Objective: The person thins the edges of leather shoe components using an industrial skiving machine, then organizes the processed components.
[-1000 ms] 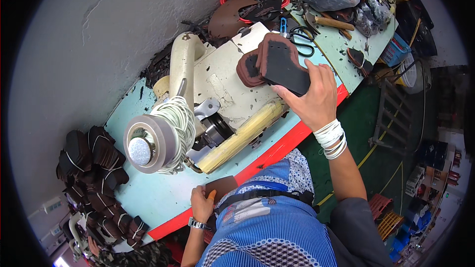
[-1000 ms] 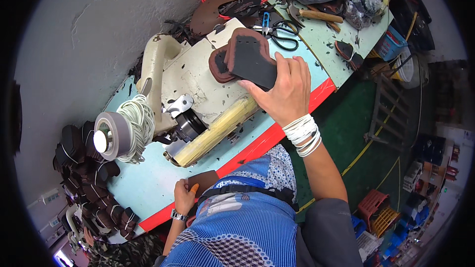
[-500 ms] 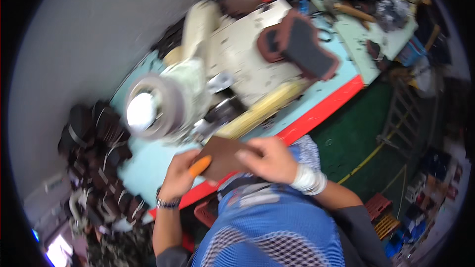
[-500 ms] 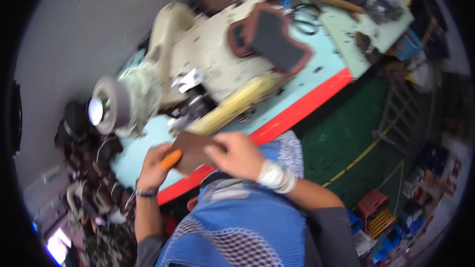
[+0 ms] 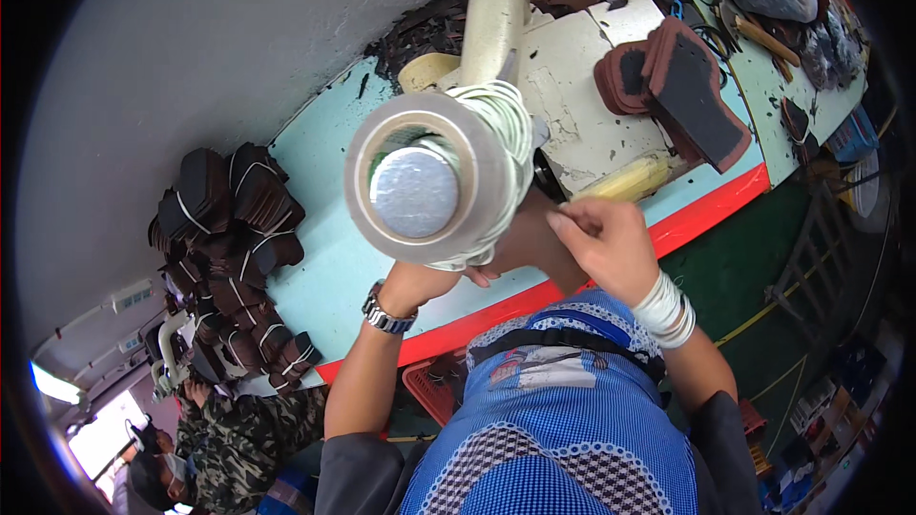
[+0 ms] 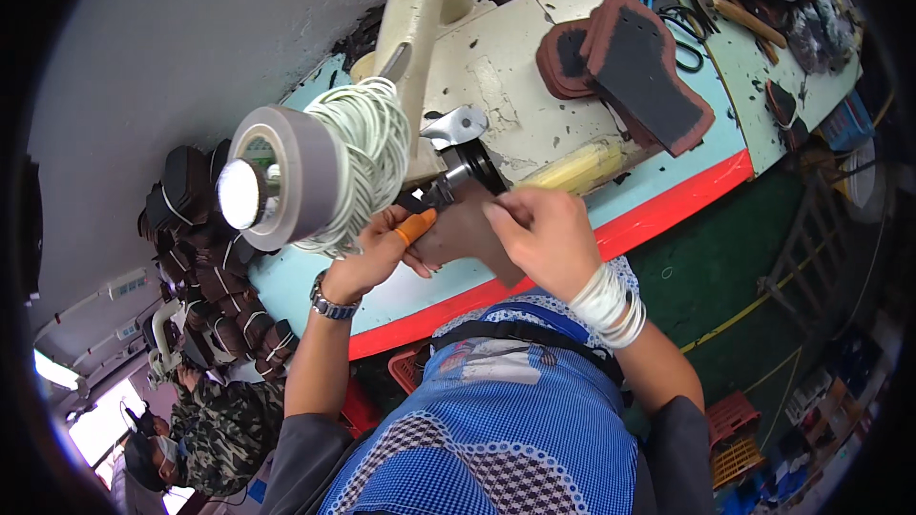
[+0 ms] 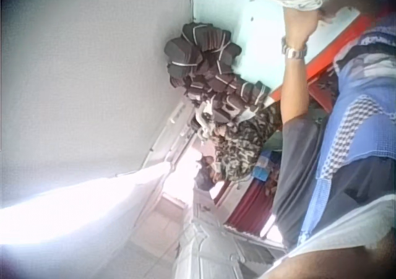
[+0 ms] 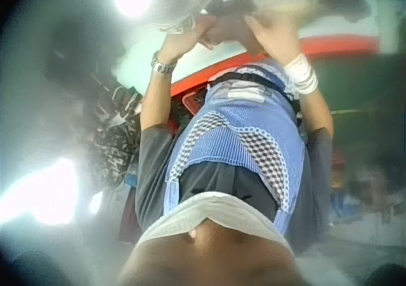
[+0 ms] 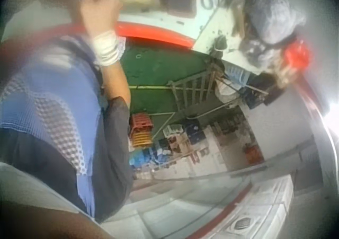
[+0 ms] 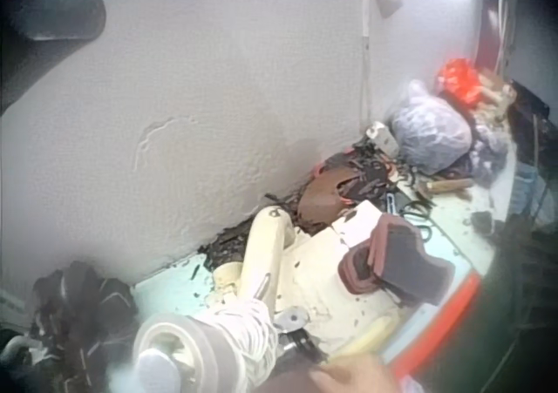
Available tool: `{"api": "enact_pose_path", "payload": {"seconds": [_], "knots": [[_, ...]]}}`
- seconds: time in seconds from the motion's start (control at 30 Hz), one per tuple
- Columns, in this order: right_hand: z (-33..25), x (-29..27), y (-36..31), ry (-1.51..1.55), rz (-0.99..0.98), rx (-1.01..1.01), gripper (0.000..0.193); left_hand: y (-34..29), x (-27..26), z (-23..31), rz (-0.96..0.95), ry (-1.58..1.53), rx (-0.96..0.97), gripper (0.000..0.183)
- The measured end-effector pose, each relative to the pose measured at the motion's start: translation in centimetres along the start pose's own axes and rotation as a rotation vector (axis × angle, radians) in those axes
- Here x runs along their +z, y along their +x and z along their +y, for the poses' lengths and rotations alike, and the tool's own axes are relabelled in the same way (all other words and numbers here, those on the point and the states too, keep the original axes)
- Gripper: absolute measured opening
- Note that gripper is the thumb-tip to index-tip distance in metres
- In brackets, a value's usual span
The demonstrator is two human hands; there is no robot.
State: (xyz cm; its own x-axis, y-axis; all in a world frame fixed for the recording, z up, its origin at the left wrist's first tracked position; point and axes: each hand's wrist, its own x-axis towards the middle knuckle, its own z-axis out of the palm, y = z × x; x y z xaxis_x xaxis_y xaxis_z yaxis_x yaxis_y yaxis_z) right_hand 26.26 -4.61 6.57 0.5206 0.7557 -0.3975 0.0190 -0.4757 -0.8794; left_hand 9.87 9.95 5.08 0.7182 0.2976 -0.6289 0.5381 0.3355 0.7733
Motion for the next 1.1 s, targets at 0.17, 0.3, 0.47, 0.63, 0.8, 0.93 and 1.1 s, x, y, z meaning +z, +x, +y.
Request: {"api": "enact_pose_path", "payload": {"seconds": [0.17,0.3,0.47,0.63,0.8,0.93,1.1], "knots": [[-2.4,-2.0,0.8,-0.404,-0.012,-0.161,0.018,-0.3,1.5,1.8,-0.015,0.045,-0.168,0.032],[-0.1,-0.6,-2.6,0.452,-0.214,0.130,0.012,-3.1,3.9,-1.0,-0.048,-0.356,-0.014,0.030],[1.5,1.7,-2.9,0.605,-0.355,0.353,0.014,-2.6,2.3,0.0,0.132,-0.328,-0.127,0.024],[1.4,2.2,-1.5,0.719,-0.327,0.485,0.017,-1.2,0.8,-1.1,0.234,-0.280,-0.199,0.022],[1.6,2.5,-1.2,0.761,-0.326,0.461,0.024,-1.2,1.9,0.6,0.259,-0.277,-0.177,0.026],[1.2,2.1,-2.0,0.855,-0.207,0.500,0.035,-0.4,2.4,-1.3,0.254,0.087,0.005,0.034],[0.4,2.0,-3.0,1.107,-0.266,0.594,0.034,-0.5,-5.6,0.7,-0.086,0.764,0.509,0.047]]}}
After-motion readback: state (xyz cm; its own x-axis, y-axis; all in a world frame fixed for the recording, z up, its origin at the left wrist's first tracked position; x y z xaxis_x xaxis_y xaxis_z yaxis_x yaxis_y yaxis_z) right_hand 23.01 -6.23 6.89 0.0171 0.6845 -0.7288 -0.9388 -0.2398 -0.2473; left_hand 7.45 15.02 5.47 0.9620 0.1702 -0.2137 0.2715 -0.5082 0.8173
